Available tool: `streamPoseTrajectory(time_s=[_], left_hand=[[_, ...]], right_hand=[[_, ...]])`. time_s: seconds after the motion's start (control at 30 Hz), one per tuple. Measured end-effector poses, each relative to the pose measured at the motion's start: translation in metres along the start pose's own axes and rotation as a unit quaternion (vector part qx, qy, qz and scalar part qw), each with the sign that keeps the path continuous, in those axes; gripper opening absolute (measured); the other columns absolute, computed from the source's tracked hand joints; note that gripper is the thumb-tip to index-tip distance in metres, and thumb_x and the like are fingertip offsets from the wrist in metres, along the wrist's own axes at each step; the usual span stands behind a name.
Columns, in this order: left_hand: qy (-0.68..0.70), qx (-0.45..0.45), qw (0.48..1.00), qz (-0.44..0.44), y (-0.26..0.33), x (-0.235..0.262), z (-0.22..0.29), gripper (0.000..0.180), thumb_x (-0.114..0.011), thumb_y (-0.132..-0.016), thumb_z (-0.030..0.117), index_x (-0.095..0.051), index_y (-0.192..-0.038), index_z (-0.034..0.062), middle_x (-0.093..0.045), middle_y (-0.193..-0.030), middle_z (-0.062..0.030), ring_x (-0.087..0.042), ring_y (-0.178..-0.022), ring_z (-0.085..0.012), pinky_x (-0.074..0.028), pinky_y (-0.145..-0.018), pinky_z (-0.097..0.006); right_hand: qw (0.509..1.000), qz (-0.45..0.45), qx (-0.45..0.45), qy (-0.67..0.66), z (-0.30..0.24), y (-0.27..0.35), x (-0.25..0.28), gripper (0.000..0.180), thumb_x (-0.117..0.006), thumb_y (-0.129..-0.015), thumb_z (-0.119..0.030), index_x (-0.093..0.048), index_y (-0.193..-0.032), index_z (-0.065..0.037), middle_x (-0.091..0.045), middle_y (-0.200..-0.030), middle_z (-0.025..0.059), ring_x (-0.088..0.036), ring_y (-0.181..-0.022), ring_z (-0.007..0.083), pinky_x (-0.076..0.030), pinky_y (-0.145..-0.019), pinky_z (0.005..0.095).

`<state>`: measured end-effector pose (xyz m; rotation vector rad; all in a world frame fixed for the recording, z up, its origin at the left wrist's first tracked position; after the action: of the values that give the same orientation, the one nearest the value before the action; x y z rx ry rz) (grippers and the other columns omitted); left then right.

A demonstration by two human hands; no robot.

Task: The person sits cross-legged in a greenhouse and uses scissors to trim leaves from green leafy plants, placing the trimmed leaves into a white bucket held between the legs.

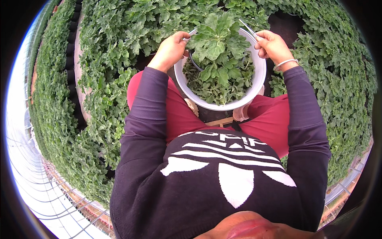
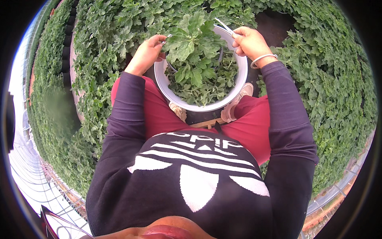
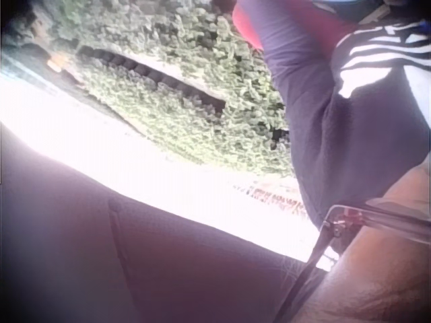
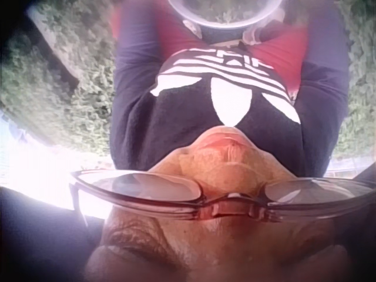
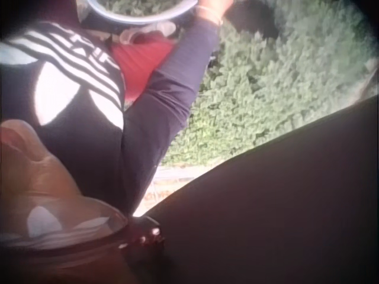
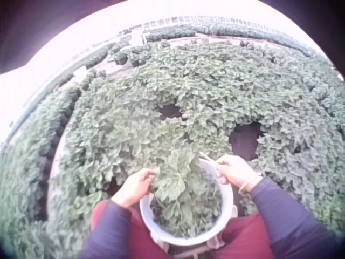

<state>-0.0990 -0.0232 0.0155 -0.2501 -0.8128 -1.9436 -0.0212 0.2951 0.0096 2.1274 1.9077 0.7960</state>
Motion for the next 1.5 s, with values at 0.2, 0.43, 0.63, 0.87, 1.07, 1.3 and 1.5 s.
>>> streamPoseTrajectory(time_s=[0.2, 0.43, 0.63, 0.87, 1.07, 1.3, 1.5], left_hand=[[0.086, 0.065, 0.990, -0.092, 0.026, 0.000, -0.004, 0.039, -0.046, -0.103, 0.012, -0.048, -0.141, 0.0004, -0.069, -0.099, -0.0106, -0.072, -0.077, -0.0178, -0.057, -0.066, -0.029], [0.169, 0.036, 0.982, -0.080, 0.036, -0.002, -0.022, 0.049, -0.053, -0.101, 0.015, -0.042, -0.147, -0.0016, -0.069, -0.097, -0.0110, -0.071, -0.074, -0.0159, -0.058, -0.068, -0.029], [0.294, 0.014, 0.955, 0.040, 0.013, 0.005, -0.038, 0.032, -0.054, -0.102, 0.020, -0.065, -0.130, 0.0102, -0.070, -0.090, 0.0033, -0.058, -0.064, -0.0067, -0.047, -0.060, -0.023], [0.506, 0.081, 0.857, -0.056, -0.034, 0.006, -0.049, 0.042, -0.057, -0.100, 0.037, -0.065, -0.128, 0.0059, -0.066, -0.129, -0.0105, -0.061, -0.112, -0.0274, -0.051, -0.097, -0.044], [0.374, 0.134, 0.918, -0.001, -0.059, 0.012, -0.055, 0.056, -0.063, -0.094, 0.053, -0.064, -0.131, 0.0114, -0.057, -0.140, -0.0111, -0.052, -0.125, -0.0266, -0.031, -0.112, -0.040], [0.525, 0.040, 0.850, -0.009, -0.010, 0.011, -0.044, 0.036, -0.052, -0.103, 0.022, -0.056, -0.133, 0.0024, -0.064, -0.116, -0.0080, -0.061, -0.102, -0.0248, -0.049, -0.099, -0.044], [0.584, 0.090, 0.805, 0.059, 0.067, -0.019, -0.065, 0.024, -0.050, -0.098, 0.001, -0.055, -0.121, 0.0018, -0.060, -0.112, -0.0117, -0.062, -0.101, -0.0322, -0.050, -0.099, -0.052]], right_hand=[[1.000, 0.017, -0.006, -0.016, 0.004, -0.009, -0.022, 0.028, -0.057, -0.101, -0.022, -0.063, -0.119, -0.001, -0.068, -0.092, 0.0060, -0.065, -0.070, 0.0126, -0.057, -0.062, 0.0294], [1.000, 0.011, 0.003, -0.024, -0.011, -0.010, -0.048, 0.026, -0.057, -0.101, -0.026, -0.063, -0.111, -0.003, -0.061, -0.082, 0.0042, -0.062, -0.068, 0.0170, -0.058, -0.064, 0.0359], [0.982, -0.022, 0.042, -0.180, -0.027, 0.036, -0.065, 0.021, -0.051, -0.106, -0.023, -0.059, -0.108, -0.003, -0.063, -0.086, 0.0037, -0.065, -0.069, 0.0148, -0.057, -0.065, 0.0306], [0.947, -0.033, 0.061, -0.315, -0.012, 0.084, -0.111, 0.024, -0.049, -0.107, -0.021, -0.055, -0.119, -0.001, -0.067, -0.094, 0.0087, -0.072, -0.081, 0.0190, -0.055, -0.069, 0.0272], [0.938, -0.040, -0.009, -0.345, 0.008, 0.083, -0.114, 0.025, -0.048, -0.107, -0.026, -0.052, -0.118, -0.003, -0.069, -0.097, 0.0100, -0.072, -0.083, 0.0207, -0.055, -0.072, 0.0317], [0.947, -0.029, -0.042, -0.318, 0.013, 0.058, -0.087, 0.025, -0.046, -0.107, -0.026, -0.050, -0.118, -0.003, -0.069, -0.094, 0.0120, -0.071, -0.078, 0.0217, -0.056, -0.070, 0.0335], [0.943, -0.055, -0.047, -0.326, 0.007, 0.063, -0.096, 0.027, -0.047, -0.107, -0.025, -0.050, -0.119, 0.000, -0.068, -0.095, 0.0148, -0.072, -0.080, 0.0238, -0.057, -0.071, 0.0347]])
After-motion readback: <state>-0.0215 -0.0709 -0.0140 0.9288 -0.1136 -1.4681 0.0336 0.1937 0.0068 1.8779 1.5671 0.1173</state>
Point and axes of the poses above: each hand's wrist, its own y-axis away from the middle knuckle, its own x-axis out of the back of the hand, z = x × y, the point moved 2 cm from there along -y, towards the middle knuckle
